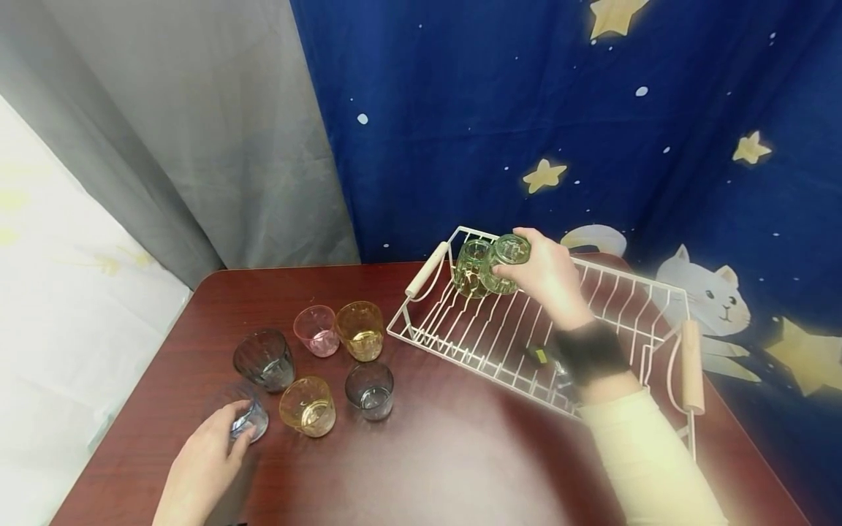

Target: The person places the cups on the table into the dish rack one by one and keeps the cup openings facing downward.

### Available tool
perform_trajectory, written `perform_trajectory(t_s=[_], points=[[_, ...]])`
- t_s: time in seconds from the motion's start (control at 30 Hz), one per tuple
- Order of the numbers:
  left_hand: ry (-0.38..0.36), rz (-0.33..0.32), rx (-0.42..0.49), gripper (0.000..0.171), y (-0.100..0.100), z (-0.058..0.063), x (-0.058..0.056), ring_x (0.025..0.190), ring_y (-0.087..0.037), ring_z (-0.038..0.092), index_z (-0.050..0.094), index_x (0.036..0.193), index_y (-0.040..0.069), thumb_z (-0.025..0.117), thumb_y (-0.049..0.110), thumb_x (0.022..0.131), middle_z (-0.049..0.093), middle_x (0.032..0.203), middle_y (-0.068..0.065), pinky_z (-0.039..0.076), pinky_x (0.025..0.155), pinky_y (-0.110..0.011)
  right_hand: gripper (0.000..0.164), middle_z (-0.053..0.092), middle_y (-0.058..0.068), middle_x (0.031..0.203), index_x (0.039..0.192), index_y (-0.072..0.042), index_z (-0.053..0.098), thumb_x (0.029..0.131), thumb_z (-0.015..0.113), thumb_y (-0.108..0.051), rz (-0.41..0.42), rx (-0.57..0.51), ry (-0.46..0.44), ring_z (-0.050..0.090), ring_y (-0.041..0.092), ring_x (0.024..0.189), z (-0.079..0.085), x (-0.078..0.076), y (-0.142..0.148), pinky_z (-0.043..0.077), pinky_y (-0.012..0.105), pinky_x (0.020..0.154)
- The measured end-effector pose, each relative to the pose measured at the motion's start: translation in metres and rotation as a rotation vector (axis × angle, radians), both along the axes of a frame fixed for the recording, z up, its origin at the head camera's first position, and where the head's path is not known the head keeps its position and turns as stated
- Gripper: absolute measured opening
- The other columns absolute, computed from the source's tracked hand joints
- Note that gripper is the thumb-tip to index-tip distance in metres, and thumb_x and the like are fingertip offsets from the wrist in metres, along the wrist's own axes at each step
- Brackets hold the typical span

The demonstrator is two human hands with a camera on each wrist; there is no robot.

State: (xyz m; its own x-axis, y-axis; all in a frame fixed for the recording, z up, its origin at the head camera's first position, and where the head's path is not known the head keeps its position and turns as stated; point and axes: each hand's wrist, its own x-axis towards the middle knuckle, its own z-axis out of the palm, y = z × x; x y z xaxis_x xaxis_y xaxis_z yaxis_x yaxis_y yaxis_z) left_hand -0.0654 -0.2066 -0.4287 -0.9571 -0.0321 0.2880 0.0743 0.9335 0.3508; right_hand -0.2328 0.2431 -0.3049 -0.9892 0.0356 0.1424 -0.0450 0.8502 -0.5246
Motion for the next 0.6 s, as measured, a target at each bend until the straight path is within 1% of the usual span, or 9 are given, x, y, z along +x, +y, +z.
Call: perform_trajectory(t_s=[0.07, 0.2, 0.33, 0.43, 0.53, 0.6], points=[[0.011, -0.007, -0.013, 0.04, 0.0, -0.001, 0.0, 0.1, -0.044, 0.066, 0.06, 0.121, -0.002, 0.072, 0.011, 0.085, 0.069, 0.109, -0.026, 0.052, 0.084, -0.057, 0.08, 0.047, 0.029, 0.144, 0.146, -0.008, 0.042, 0.081, 0.076, -0.039, -0.009, 0.007, -0.012, 0.045, 0.05, 0.128, -0.003, -0.002, 0.003, 0.042, 0.062, 0.099], [0.069, -0.024, -0.035, 0.036, 0.0, -0.003, -0.001, 0.092, -0.043, 0.068, 0.063, 0.114, -0.004, 0.074, 0.008, 0.081, 0.071, 0.101, -0.025, 0.053, 0.081, -0.057, 0.079, 0.047, 0.03, 0.143, 0.146, -0.008, 0.043, 0.081, 0.075, -0.039, -0.018, 0.017, -0.031, 0.045, 0.051, 0.127, -0.008, -0.006, 0.009, 0.042, 0.063, 0.097], [0.095, -0.032, -0.046, 0.032, 0.0, -0.006, -0.001, 0.09, -0.042, 0.068, 0.065, 0.108, -0.005, 0.075, 0.007, 0.08, 0.072, 0.098, -0.024, 0.052, 0.082, -0.057, 0.081, 0.044, 0.032, 0.144, 0.147, -0.007, 0.041, 0.082, 0.075, -0.041, -0.015, 0.019, -0.079, 0.043, 0.053, 0.127, -0.012, -0.01, 0.014, 0.042, 0.065, 0.097], [0.11, -0.041, -0.059, 0.027, 0.0, -0.008, -0.002, 0.089, -0.041, 0.069, 0.065, 0.106, -0.006, 0.072, 0.004, 0.082, 0.072, 0.099, -0.023, 0.052, 0.081, -0.056, 0.082, 0.041, 0.032, 0.147, 0.148, -0.006, 0.039, 0.083, 0.074, -0.041, -0.011, 0.014, -0.12, 0.04, 0.053, 0.129, -0.016, -0.013, 0.018, 0.04, 0.066, 0.099], [0.128, -0.051, -0.079, 0.022, -0.001, -0.01, -0.004, 0.086, -0.04, 0.07, 0.066, 0.104, -0.006, 0.067, 0.001, 0.083, 0.073, 0.098, -0.021, 0.053, 0.078, -0.054, 0.082, 0.042, 0.032, 0.146, 0.147, -0.005, 0.039, 0.082, 0.074, -0.039, -0.015, 0.028, -0.126, 0.04, 0.054, 0.129, -0.023, -0.017, 0.022, 0.04, 0.065, 0.099], [0.128, -0.051, -0.09, 0.02, 0.0, -0.01, -0.005, 0.085, -0.038, 0.07, 0.066, 0.104, -0.006, 0.064, 0.0, 0.085, 0.073, 0.097, -0.02, 0.053, 0.078, -0.052, 0.081, 0.043, 0.033, 0.144, 0.147, -0.004, 0.04, 0.082, 0.075, -0.037, -0.02, 0.041, -0.122, 0.041, 0.055, 0.128, -0.028, -0.02, 0.024, 0.04, 0.065, 0.098]])
